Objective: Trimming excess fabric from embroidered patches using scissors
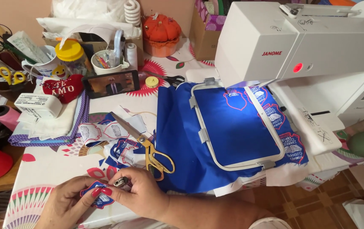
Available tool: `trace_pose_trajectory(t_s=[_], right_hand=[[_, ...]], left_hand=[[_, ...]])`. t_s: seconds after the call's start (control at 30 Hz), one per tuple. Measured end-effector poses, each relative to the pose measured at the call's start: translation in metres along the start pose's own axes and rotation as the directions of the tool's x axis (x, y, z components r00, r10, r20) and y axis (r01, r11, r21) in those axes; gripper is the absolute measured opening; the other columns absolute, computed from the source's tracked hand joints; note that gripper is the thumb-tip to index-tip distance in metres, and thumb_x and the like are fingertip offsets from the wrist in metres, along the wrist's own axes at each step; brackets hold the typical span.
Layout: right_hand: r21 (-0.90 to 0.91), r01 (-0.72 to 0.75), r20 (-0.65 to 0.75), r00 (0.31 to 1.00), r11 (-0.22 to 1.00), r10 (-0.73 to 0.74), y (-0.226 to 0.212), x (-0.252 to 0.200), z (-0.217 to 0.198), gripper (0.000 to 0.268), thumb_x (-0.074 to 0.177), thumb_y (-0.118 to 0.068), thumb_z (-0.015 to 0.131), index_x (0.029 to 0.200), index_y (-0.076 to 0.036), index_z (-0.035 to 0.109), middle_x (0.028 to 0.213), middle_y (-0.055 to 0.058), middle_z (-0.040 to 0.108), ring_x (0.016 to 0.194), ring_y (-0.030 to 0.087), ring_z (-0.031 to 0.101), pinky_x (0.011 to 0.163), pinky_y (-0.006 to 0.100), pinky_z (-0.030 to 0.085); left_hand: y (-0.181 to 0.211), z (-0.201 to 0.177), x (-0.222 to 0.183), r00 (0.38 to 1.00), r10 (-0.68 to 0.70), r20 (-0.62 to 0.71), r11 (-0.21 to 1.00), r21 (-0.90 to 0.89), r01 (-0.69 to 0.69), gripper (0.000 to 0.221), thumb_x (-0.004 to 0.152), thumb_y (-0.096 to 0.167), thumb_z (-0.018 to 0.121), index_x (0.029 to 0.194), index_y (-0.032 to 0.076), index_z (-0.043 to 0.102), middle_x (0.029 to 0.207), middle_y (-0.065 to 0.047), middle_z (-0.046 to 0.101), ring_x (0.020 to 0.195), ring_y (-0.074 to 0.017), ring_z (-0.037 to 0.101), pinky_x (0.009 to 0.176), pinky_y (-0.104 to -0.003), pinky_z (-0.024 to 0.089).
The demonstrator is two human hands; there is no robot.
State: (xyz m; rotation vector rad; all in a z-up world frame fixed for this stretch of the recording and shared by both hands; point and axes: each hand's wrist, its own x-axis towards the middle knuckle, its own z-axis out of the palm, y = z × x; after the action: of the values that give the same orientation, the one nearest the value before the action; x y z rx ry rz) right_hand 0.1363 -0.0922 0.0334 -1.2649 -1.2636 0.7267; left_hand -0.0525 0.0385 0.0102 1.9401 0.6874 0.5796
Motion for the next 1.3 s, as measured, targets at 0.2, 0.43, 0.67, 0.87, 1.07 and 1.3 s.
trace_pose_trajectory(t_s=[0.2, 0.43, 0.67, 0.87, 1.07, 1.3], right_hand=[[0.015, -0.004, -0.007, 1.000, 1.000, 0.004, 0.000, 0.000, 0.001, 0.014, 0.096, -0.023, 0.077, 0.097, -0.013, 0.068, 0.070, -0.003, 0.061, 0.059, 0.004, 0.048, 0.057, 0.024, 0.041], [0.037, 0.003, -0.024, 1.000, 0.999, -0.002, 0.010, 0.000, 0.003, 0.013, 0.094, -0.023, 0.078, 0.096, -0.013, 0.070, 0.080, -0.003, 0.067, 0.066, 0.003, 0.054, 0.061, 0.022, 0.046], [0.296, -0.159, 0.006, 0.986, 0.942, 0.164, 0.038, 0.007, 0.002, 0.012, 0.094, -0.016, 0.075, 0.091, -0.011, 0.065, 0.062, 0.004, 0.061, 0.053, 0.008, 0.053, 0.048, 0.024, 0.044], [0.448, -0.243, 0.022, 0.965, 0.861, 0.261, 0.044, 0.010, 0.002, 0.017, 0.098, -0.018, 0.071, 0.093, -0.002, 0.065, 0.064, 0.007, 0.064, 0.050, 0.012, 0.062, 0.039, 0.021, 0.049], [0.577, -0.280, 0.146, 0.960, 0.767, 0.240, 0.021, 0.016, 0.001, 0.040, 0.105, -0.047, 0.049, 0.107, -0.007, 0.057, 0.073, 0.016, 0.059, 0.059, 0.022, 0.060, 0.039, 0.024, 0.042], [0.554, -0.344, 0.302, 0.932, 0.758, 0.203, 0.042, 0.022, -0.008, 0.054, 0.110, -0.051, 0.033, 0.104, -0.003, 0.055, 0.062, 0.008, 0.043, 0.054, 0.018, 0.046, 0.037, 0.020, 0.029]], left_hand=[[0.000, 0.001, -0.001, 1.000, -0.015, -0.006, 1.000, -0.022, 0.015, 0.027, 0.085, 0.027, 0.073, 0.099, 0.010, 0.088, 0.088, -0.002, 0.090, 0.077, -0.0081, 0.079, 0.070, -0.024, 0.062], [0.017, 0.002, 0.002, 1.000, -0.028, -0.003, 0.999, -0.014, 0.028, 0.025, 0.086, 0.026, 0.072, 0.096, 0.009, 0.087, 0.090, -0.001, 0.089, 0.070, -0.0053, 0.080, 0.064, -0.022, 0.069], [0.040, 0.000, 0.001, 0.986, 0.156, -0.060, 0.987, 0.053, -0.153, 0.040, 0.097, 0.035, 0.057, 0.120, 0.009, 0.076, 0.120, -0.007, 0.080, 0.105, -0.0156, 0.076, 0.091, -0.030, 0.056], [0.048, 0.028, 0.001, 0.943, 0.224, -0.248, 0.935, -0.216, -0.280, 0.031, 0.101, 0.024, 0.063, 0.120, 0.003, 0.075, 0.099, -0.020, 0.077, 0.090, -0.0283, 0.074, 0.082, -0.044, 0.058], [0.106, 0.032, -0.008, 0.941, 0.008, -0.338, 0.875, -0.454, -0.171, 0.032, 0.106, 0.028, 0.057, 0.103, 0.002, 0.075, 0.071, -0.007, 0.069, 0.072, -0.0130, 0.059, 0.070, -0.032, 0.055], [0.127, 0.021, -0.007, 0.908, -0.015, -0.418, 0.840, -0.498, -0.216, 0.035, 0.107, 0.029, 0.055, 0.109, -0.001, 0.072, 0.070, -0.008, 0.067, 0.072, -0.0131, 0.059, 0.068, -0.026, 0.054]])
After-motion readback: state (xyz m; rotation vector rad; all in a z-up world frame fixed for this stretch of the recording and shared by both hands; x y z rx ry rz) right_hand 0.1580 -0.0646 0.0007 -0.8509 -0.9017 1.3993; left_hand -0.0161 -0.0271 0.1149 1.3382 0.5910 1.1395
